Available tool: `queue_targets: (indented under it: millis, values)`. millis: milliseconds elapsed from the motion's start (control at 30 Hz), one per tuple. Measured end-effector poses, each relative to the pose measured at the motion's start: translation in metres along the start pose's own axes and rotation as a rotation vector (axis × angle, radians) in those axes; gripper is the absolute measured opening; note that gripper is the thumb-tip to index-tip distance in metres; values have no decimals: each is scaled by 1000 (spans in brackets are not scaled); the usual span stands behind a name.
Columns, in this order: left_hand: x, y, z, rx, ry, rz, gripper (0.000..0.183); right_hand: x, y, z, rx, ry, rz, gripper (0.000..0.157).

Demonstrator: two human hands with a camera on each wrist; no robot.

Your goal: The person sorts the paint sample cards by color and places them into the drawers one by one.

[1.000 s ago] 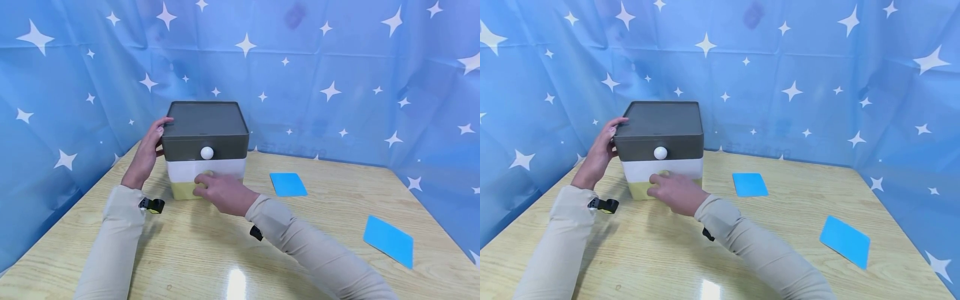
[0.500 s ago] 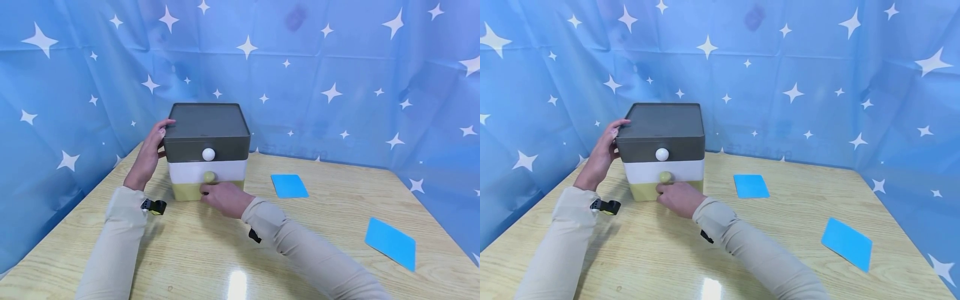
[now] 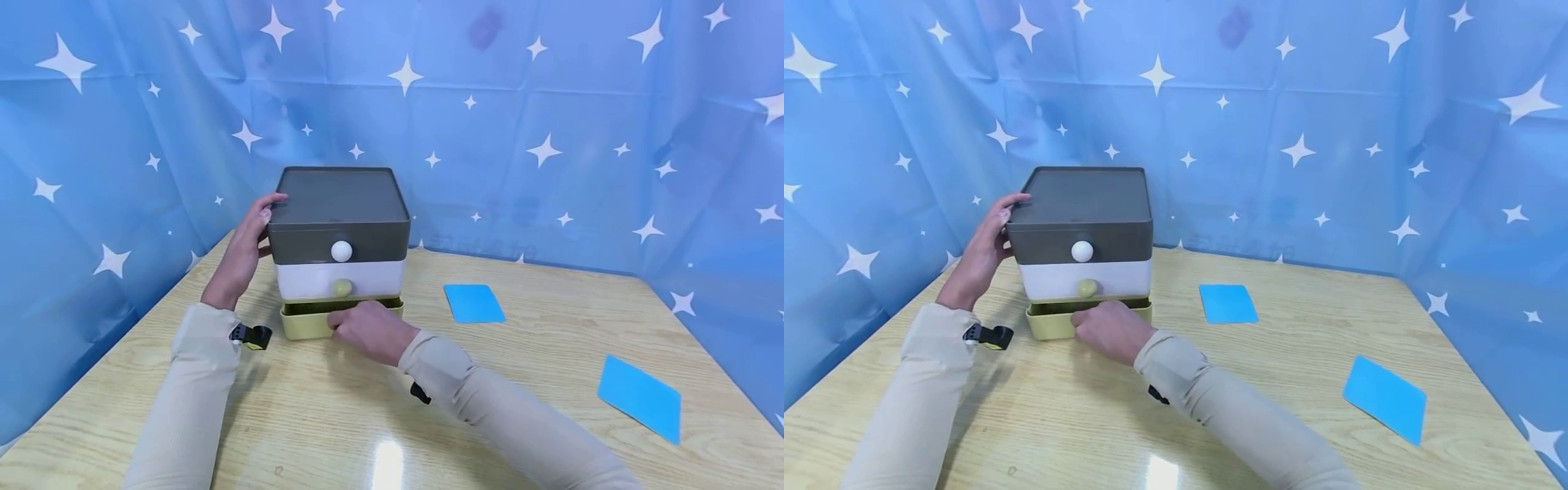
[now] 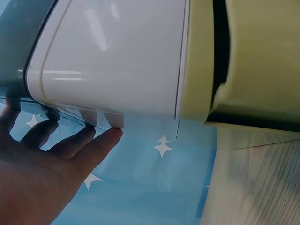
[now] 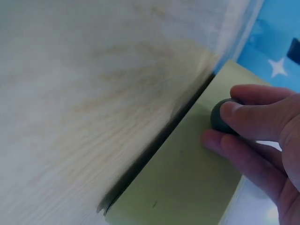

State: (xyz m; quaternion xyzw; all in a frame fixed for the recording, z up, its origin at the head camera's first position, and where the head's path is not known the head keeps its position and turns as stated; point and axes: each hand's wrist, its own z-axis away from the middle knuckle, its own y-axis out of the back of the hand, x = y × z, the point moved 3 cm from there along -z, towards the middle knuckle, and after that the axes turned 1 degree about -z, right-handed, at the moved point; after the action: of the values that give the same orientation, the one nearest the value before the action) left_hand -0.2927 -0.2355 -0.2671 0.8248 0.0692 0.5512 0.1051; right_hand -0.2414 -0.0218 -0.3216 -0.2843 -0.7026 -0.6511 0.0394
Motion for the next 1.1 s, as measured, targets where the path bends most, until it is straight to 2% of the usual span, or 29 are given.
queue_targets:
  millis: [267,467,833,1100]
  values:
    - [0,1,-1,-16,2,-1,53,-16,12,14,23,58,54,37]
    - [1,1,0,-22,3,0,53,-29,20,22,15,99,77,31]
    - [0,0,1,-25,-1,4,53,-43,25,32,40,157,110,33]
    - [1,-1,1,-25,-9,0,54,-42,28,36,46,152,4,31]
